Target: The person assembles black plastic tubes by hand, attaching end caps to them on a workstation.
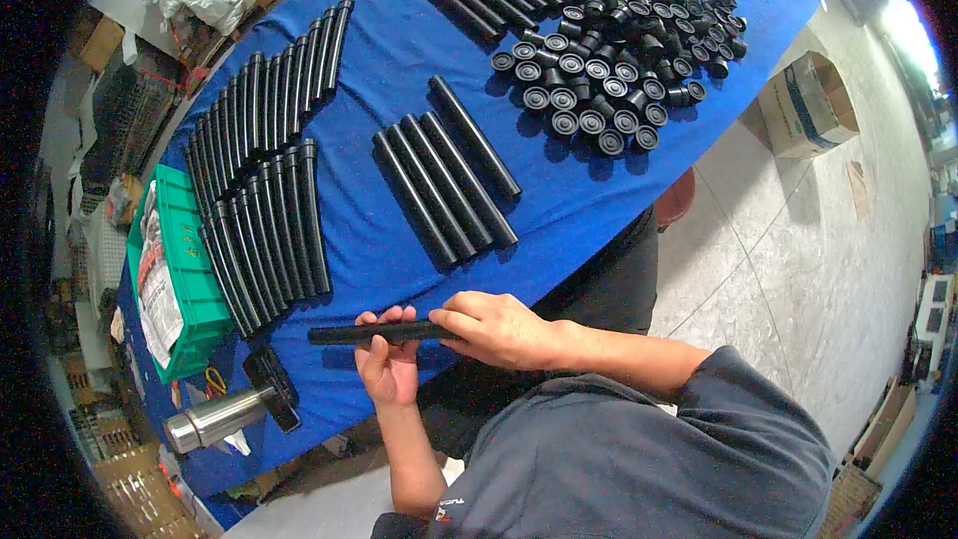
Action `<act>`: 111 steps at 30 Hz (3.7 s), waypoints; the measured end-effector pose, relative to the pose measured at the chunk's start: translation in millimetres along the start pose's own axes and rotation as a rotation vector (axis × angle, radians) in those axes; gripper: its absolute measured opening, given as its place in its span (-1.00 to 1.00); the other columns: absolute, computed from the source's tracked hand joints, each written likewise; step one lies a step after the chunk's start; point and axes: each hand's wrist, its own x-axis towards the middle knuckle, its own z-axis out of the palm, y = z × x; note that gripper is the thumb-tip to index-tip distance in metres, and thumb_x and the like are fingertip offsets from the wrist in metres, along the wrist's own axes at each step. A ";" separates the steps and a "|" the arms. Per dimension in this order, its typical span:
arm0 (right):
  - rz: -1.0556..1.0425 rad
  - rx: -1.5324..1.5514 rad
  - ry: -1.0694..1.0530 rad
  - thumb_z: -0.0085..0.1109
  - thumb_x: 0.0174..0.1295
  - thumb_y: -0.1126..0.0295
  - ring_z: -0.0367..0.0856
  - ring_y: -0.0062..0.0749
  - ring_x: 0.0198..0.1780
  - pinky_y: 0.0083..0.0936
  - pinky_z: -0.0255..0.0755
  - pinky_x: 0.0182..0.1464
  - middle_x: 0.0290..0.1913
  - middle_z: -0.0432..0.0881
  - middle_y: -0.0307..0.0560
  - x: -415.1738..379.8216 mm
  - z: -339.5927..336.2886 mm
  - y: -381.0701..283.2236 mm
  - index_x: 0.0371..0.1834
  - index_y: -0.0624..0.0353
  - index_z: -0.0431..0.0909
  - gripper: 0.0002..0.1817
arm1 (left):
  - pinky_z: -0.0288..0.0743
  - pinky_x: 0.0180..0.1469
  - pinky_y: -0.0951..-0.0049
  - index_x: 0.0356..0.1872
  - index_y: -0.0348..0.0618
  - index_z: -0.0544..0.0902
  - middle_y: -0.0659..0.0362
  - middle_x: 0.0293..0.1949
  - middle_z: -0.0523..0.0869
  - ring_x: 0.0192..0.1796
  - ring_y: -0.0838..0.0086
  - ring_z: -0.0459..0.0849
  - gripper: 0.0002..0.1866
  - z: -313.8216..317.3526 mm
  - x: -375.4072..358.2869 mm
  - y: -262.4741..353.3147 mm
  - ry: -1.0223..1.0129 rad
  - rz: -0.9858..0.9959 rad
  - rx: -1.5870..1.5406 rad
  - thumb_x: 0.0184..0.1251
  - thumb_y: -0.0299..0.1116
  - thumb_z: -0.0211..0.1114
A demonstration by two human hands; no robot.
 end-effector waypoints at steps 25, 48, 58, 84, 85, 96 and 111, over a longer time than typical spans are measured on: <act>0.730 0.530 -0.249 0.49 0.24 0.34 0.74 -0.17 -0.17 -0.37 0.59 -0.23 -0.21 0.71 0.08 16.4 -24.8 -23.0 0.11 0.25 0.59 -0.57 | 0.63 0.30 -0.09 0.17 -0.13 0.46 -0.20 0.13 0.69 0.27 -0.09 0.65 -0.59 -7.4 -1.3 -0.4 -0.033 0.020 0.044 0.38 -0.52 0.40; 0.063 0.111 0.003 0.44 0.24 0.35 0.68 0.10 -0.09 -0.14 0.59 -0.08 -0.08 0.63 0.14 -6.3 -0.1 1.8 0.16 0.27 0.53 -0.53 | 0.62 0.31 -0.11 0.17 -0.14 0.45 -0.24 0.14 0.67 0.28 -0.13 0.64 -0.61 -2.2 0.3 0.4 -0.014 -0.016 -0.028 0.41 -0.52 0.37; -0.036 -0.017 0.091 0.44 0.28 0.28 0.73 -0.05 -0.16 -0.30 0.60 -0.15 -0.17 0.72 0.11 -2.6 2.6 0.4 0.08 0.28 0.60 -0.59 | 0.59 0.34 -0.13 0.17 -0.15 0.45 -0.25 0.15 0.67 0.30 -0.14 0.62 -0.59 -6.1 0.5 1.0 -0.027 -0.029 -0.007 0.39 -0.53 0.39; 0.704 0.516 -0.157 0.48 0.23 0.30 0.71 -0.33 -0.27 -0.37 0.56 -0.19 -0.28 0.72 -0.01 6.6 -16.7 -12.5 0.04 0.28 0.66 -0.61 | 0.52 0.39 -0.16 0.10 -0.09 0.49 -0.14 0.17 0.69 0.35 -0.07 0.59 -0.61 -11.4 0.1 1.0 -0.044 -0.033 0.019 0.32 -0.56 0.42; 0.662 0.542 -0.096 0.48 0.23 0.31 0.69 -0.35 -0.27 -0.39 0.54 -0.20 -0.28 0.70 -0.05 3.4 -13.4 -9.0 0.02 0.28 0.67 -0.63 | 0.53 0.37 -0.21 0.11 -0.09 0.52 -0.11 0.17 0.69 0.34 -0.05 0.59 -0.66 -7.9 1.5 1.6 -0.083 -0.017 0.073 0.38 -0.50 0.38; 0.257 0.406 -0.060 0.46 0.22 0.34 0.67 -0.18 -0.19 -0.31 0.53 -0.12 -0.26 0.67 0.02 -11.3 -25.8 15.8 -0.02 0.29 0.67 -0.66 | 0.47 0.36 0.10 0.07 -0.24 0.69 0.01 0.17 0.72 0.25 0.12 0.63 -0.51 71.2 -13.1 79.1 -0.305 0.570 2.054 0.09 -0.34 0.58; 0.364 -0.022 0.443 0.32 0.31 0.47 0.62 -0.41 -0.38 -0.46 0.47 -0.30 -0.36 0.63 -0.04 -25.7 -115.3 58.5 0.00 0.33 0.61 -0.75 | 0.60 -0.11 0.24 -0.12 -0.42 0.71 -0.04 -0.22 0.69 -0.19 0.15 0.71 -0.65 126.4 82.3 112.2 -0.065 0.673 2.077 0.19 -0.34 0.51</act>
